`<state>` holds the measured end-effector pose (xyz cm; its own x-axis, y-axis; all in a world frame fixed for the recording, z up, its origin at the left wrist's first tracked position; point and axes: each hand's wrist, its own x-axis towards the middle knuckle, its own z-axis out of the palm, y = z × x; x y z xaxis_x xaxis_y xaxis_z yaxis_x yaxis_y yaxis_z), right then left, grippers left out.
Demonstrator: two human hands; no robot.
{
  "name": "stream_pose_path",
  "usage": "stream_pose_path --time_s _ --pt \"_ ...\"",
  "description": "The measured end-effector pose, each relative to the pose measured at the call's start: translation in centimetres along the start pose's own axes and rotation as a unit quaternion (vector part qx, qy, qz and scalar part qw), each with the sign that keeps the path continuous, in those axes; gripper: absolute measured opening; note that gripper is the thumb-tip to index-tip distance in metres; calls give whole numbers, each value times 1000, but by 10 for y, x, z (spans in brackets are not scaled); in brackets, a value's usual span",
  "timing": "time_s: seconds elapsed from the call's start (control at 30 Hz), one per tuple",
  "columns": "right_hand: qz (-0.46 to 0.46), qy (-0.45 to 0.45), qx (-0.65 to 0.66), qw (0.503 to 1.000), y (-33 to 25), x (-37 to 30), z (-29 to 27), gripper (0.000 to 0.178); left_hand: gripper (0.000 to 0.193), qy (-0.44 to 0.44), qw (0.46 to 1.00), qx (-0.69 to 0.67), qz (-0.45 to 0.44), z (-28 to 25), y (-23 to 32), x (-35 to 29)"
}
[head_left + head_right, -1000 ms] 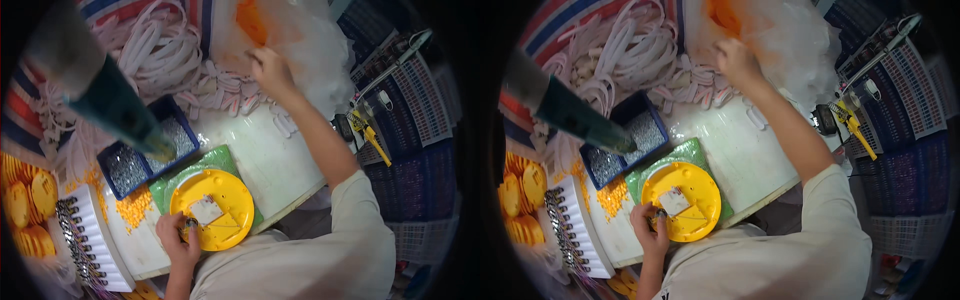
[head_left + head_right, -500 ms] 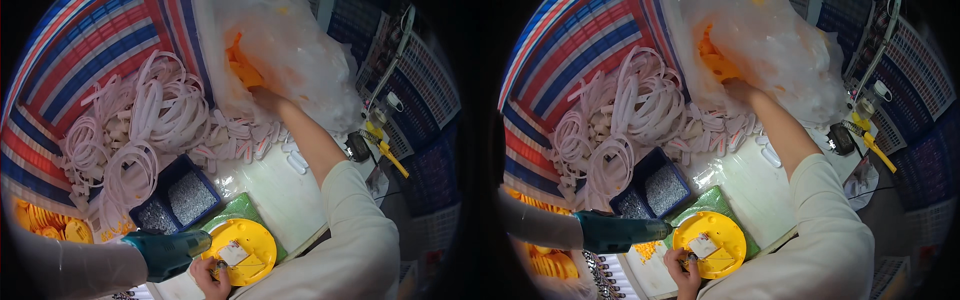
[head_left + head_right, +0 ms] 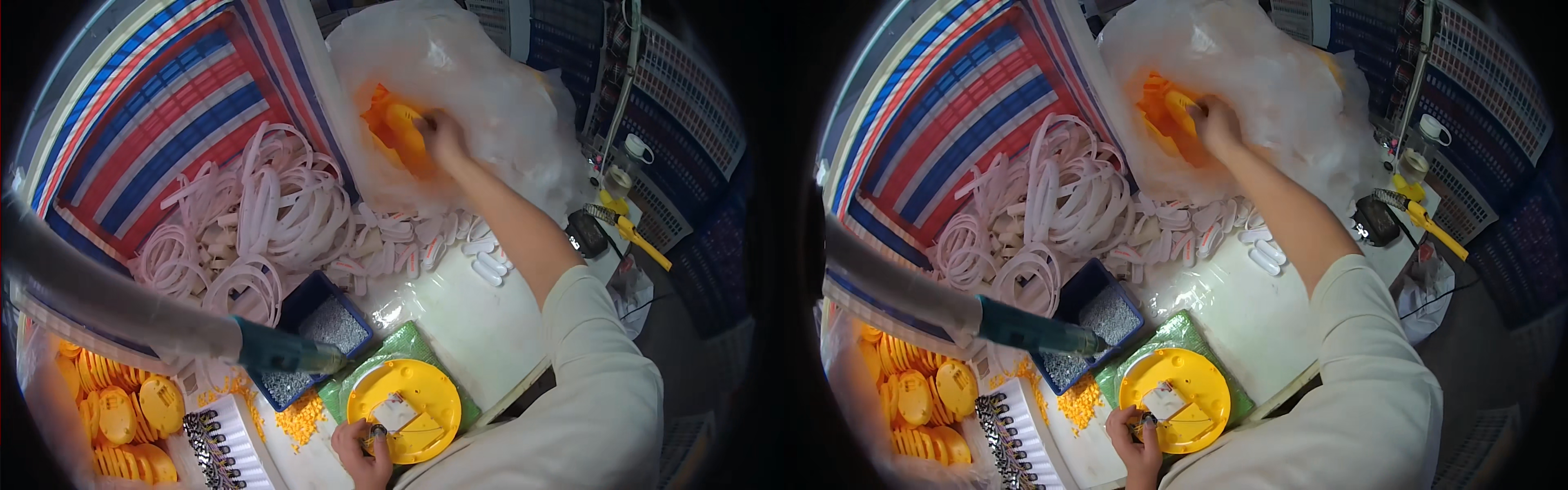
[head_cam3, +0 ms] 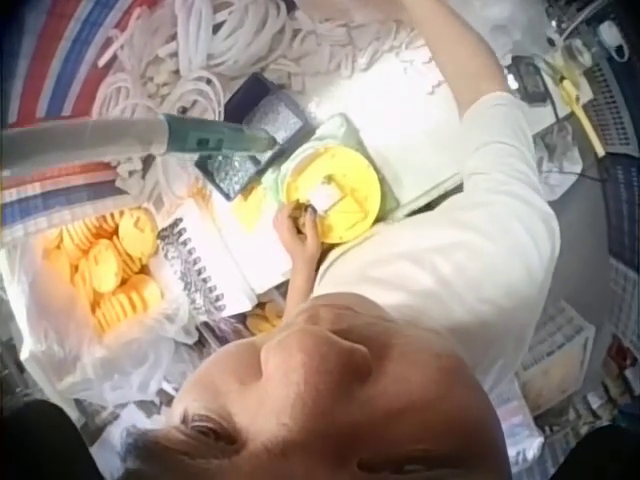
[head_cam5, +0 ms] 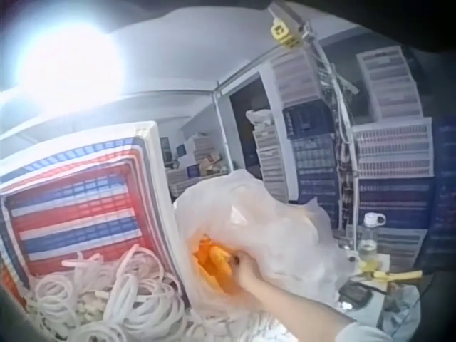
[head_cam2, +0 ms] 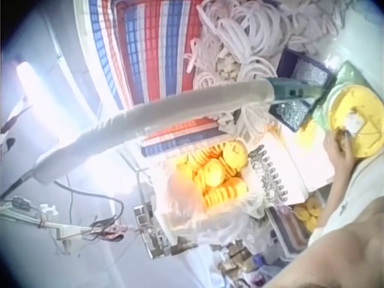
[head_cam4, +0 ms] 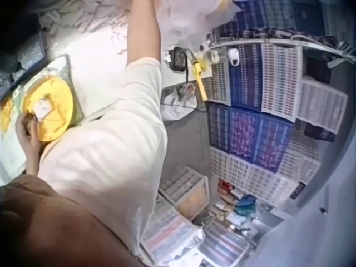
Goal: Assemble yellow plastic toy components using a soldering iron and a pneumatic screwdriver.
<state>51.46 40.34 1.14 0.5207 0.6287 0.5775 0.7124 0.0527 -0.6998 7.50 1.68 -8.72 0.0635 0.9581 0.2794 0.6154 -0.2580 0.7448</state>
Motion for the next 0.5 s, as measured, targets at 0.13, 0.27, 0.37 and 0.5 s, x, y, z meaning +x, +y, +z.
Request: stream_pose_path --time_s 0.13,0.27,0.37,0.5 --pt "-29 3 211 977 -53 -28 -73 25 40 19 995 -95 0 -5 1 -1" --pt "-66 6 358 931 -110 -125 -172 18 51 81 989 -55 112 -38 10 15" --pt "-117 -78 485 863 -150 -215 -220 13 68 31 972 5 231 -49 54 41" --pt "-80 -275 565 774 -167 -296 -228 16 96 -8 904 131 406 -14 102 65"
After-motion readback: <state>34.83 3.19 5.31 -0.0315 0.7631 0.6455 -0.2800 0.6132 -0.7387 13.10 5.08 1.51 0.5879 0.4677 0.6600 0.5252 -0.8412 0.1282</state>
